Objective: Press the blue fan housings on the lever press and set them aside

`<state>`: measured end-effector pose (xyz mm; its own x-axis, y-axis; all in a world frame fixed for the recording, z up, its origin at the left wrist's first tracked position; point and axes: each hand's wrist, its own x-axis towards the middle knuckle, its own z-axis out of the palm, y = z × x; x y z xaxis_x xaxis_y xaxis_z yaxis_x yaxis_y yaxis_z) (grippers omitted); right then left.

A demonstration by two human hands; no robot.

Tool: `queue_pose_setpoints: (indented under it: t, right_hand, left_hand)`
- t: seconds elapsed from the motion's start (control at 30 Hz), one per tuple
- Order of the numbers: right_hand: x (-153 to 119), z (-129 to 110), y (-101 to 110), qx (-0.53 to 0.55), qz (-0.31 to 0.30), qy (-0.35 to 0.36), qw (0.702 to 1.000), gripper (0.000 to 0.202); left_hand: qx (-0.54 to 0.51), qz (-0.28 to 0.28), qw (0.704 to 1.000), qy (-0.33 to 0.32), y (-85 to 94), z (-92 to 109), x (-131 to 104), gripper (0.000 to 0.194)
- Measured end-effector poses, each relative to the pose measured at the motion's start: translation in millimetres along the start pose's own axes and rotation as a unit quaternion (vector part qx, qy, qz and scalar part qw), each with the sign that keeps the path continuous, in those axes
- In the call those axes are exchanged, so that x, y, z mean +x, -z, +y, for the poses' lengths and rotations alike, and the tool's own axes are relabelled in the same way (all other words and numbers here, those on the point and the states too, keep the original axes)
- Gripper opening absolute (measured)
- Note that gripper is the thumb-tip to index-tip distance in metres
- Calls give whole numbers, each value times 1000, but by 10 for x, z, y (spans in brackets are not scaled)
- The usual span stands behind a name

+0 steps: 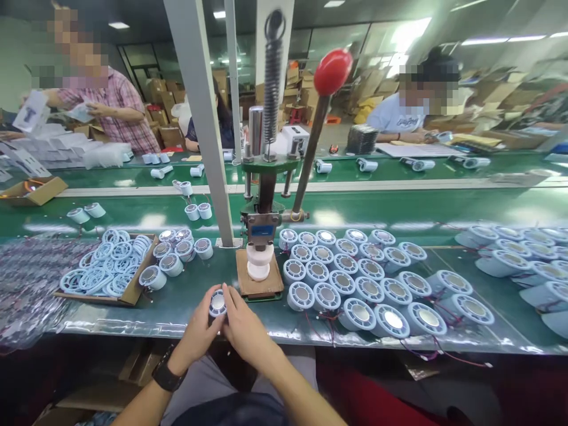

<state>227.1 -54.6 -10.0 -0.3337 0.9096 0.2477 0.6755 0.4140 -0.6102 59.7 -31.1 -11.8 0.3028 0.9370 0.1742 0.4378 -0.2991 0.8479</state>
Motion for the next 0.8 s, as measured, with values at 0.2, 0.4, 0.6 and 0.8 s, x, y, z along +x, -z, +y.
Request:
queue_pose_setpoints:
  t: [0.2, 0.4, 0.6, 0.8]
  right_hand:
    - [430, -686, 2231, -179, 331, 149, 915, 53]
    - [1562, -720, 3514, -86, 418, 50, 903, 41]
    - [1936, -266, 3428, -30, 445, 122, 887, 46]
    - [1859, -230, 3467, -83, 419, 108, 898, 59]
  left_hand:
    - [-2, 2, 999, 33, 106, 264, 464, 51]
    - [-90, -9, 996, -14, -52, 526, 1044, 49]
    - [-135, -4, 991, -16, -213, 506, 1092, 53]
    - [-215, -57, 975, -29, -391, 608, 1220, 55]
